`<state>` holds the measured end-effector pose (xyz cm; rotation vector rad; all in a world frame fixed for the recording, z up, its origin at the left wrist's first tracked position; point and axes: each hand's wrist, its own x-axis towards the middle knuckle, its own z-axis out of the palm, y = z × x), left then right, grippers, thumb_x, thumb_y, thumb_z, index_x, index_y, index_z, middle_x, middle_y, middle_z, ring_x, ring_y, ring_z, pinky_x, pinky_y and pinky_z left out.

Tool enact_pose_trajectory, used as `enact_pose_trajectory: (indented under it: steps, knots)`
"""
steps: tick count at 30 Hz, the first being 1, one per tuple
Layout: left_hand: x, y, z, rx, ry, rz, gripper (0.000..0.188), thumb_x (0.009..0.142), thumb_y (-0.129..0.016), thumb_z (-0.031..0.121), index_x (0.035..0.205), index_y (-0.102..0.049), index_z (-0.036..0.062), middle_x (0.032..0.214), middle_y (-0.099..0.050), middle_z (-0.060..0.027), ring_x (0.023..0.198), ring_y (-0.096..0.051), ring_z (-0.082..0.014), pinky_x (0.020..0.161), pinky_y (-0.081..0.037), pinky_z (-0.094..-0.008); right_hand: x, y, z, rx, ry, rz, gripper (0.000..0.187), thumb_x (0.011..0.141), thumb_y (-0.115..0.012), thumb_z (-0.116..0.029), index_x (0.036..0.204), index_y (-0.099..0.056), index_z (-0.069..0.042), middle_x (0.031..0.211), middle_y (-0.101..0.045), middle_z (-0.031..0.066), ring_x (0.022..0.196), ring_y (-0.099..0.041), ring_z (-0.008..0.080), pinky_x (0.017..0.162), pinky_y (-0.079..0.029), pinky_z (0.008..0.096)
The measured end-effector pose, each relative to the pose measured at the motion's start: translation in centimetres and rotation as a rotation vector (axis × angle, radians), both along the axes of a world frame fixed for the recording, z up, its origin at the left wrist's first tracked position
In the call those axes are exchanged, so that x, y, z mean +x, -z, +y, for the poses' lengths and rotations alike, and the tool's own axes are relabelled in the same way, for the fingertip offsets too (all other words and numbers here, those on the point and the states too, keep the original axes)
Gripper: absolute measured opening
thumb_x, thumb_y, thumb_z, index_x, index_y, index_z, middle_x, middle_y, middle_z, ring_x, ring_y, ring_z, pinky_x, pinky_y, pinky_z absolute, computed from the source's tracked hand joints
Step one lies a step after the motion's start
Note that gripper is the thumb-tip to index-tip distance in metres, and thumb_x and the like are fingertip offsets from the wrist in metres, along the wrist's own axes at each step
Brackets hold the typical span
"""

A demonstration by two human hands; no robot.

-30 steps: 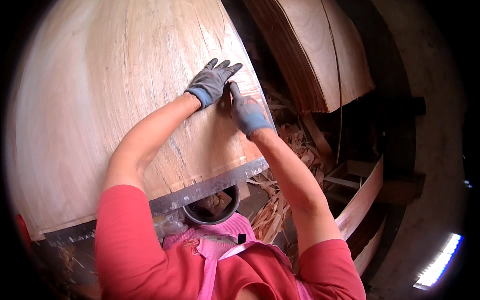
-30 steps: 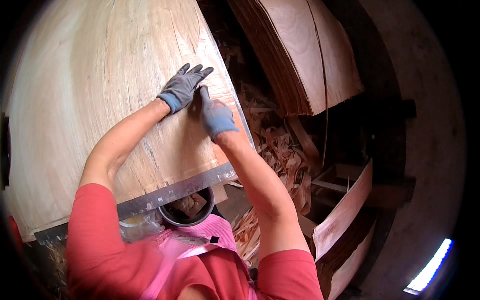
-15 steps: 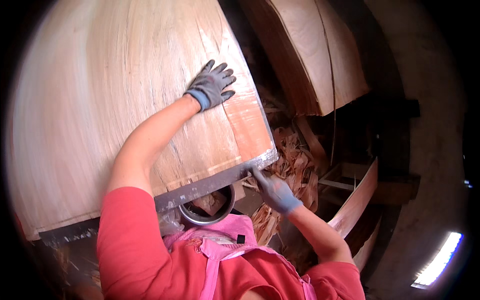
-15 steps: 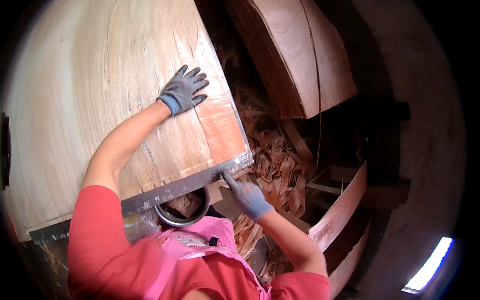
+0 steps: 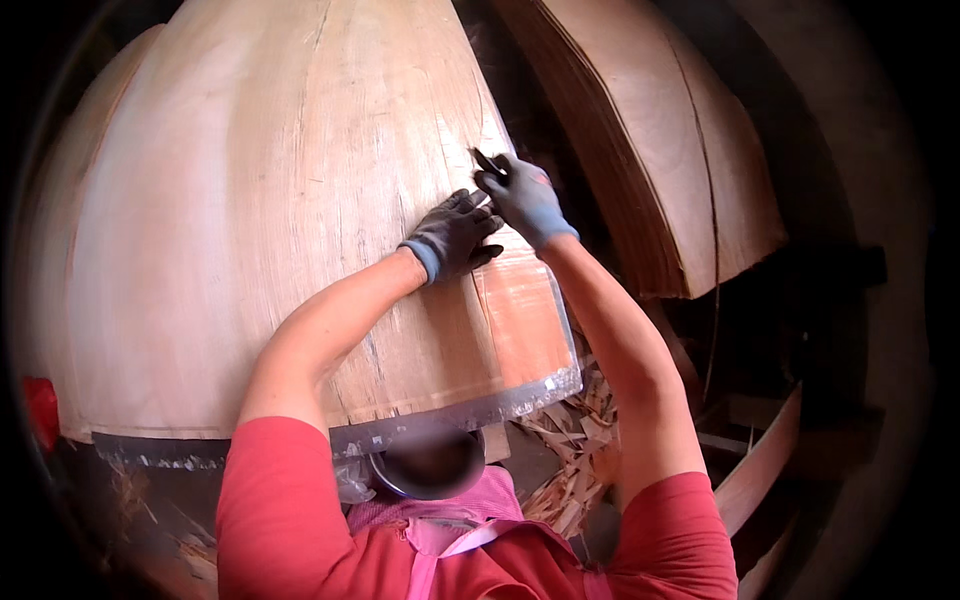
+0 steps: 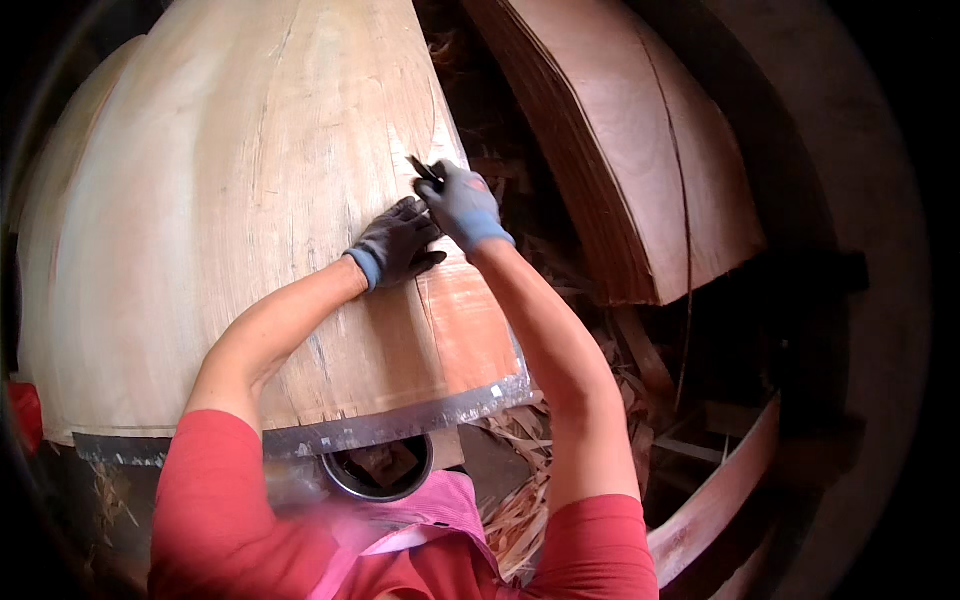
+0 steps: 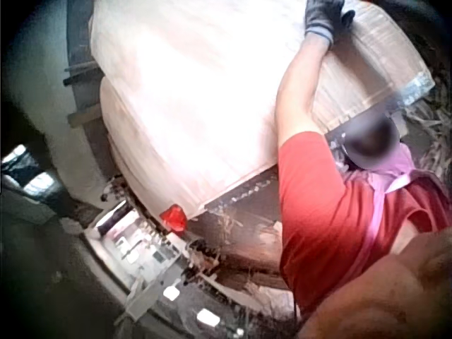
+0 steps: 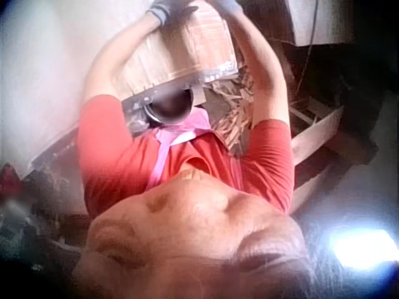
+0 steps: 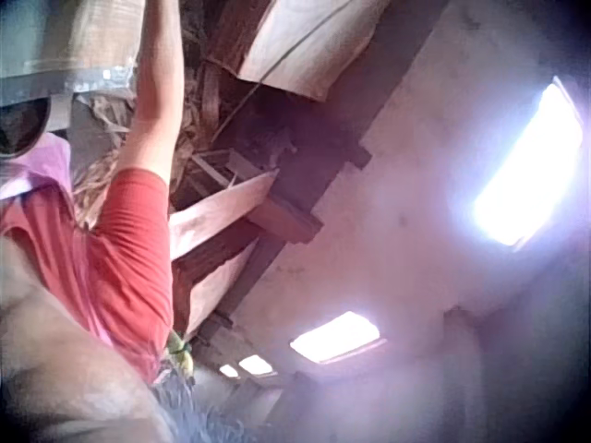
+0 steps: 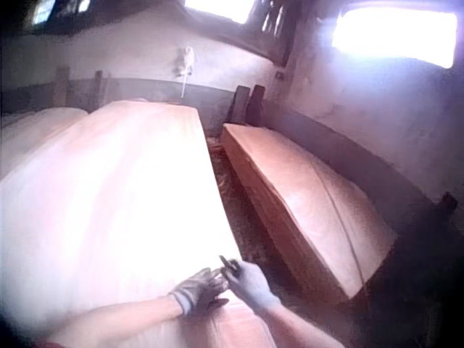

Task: The person applies pieces of tape to a large curved wooden sheet by hand and using a utility knife to cut the tape from a roll.

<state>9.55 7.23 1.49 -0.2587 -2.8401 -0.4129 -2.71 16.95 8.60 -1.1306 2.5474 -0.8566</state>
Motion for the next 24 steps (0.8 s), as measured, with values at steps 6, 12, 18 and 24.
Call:
enact_pose_trajectory:
  steps: [6, 12, 18, 24]
  knots:
    - [-0.6, -0.1, 1.0, -0.115, -0.064, -0.134, 0.052, 0.088, -0.060, 0.051, 0.120, -0.066, 0.0104, 0.131, -0.059, -0.0168, 0.128, -0.049, -0.0356, 0.111, -0.036, -0.0432, -1.4, 2.9, -6.7, 0.255, 0.003, 0.143, 0.036, 0.083, -0.071, -0.041, 0.101, -0.067, -0.011, 0.103, -0.069, 0.0183, 0.102, -0.066, 0.0361, 0.085, -0.051, 0.0450]
    - [-0.9, -0.7, 1.7, -0.118, -0.096, -0.089, 0.055, 0.087, -0.058, 0.056, 0.123, -0.063, 0.0137, 0.133, -0.059, -0.0117, 0.131, -0.047, -0.0333, 0.116, -0.026, -0.0500, -3.2, 4.6, -7.4, 0.171, 0.033, -0.105, 0.028, 0.083, -0.068, -0.035, 0.104, -0.072, -0.015, 0.105, -0.071, 0.0141, 0.102, -0.067, 0.0336, 0.087, -0.052, 0.0441]
    - [-1.9, -4.8, 3.3, -0.250, -0.127, -0.367, 0.052, 0.092, -0.051, 0.054, 0.114, -0.065, 0.0088, 0.131, -0.060, -0.0124, 0.131, -0.047, -0.0311, 0.119, -0.012, -0.0577, -13.0, 3.3, -4.9, -0.295, 0.106, -0.169, 0.029, 0.077, -0.073, -0.019, 0.103, -0.072, -0.005, 0.095, -0.072, 0.0170, 0.085, -0.071, 0.0252, 0.078, -0.055, 0.0343]
    - [-2.4, -4.3, 3.4, -0.212, -0.119, -0.308, 0.048, 0.094, -0.052, 0.047, 0.123, -0.058, 0.0084, 0.136, -0.057, -0.0127, 0.136, -0.044, -0.0295, 0.120, -0.011, -0.0574, -29.0, 1.6, 8.7, -0.356, 0.324, 0.119, 0.026, 0.086, -0.065, -0.020, 0.107, -0.072, -0.007, 0.089, -0.073, 0.0114, 0.083, -0.068, 0.0202, 0.076, -0.053, 0.0365]
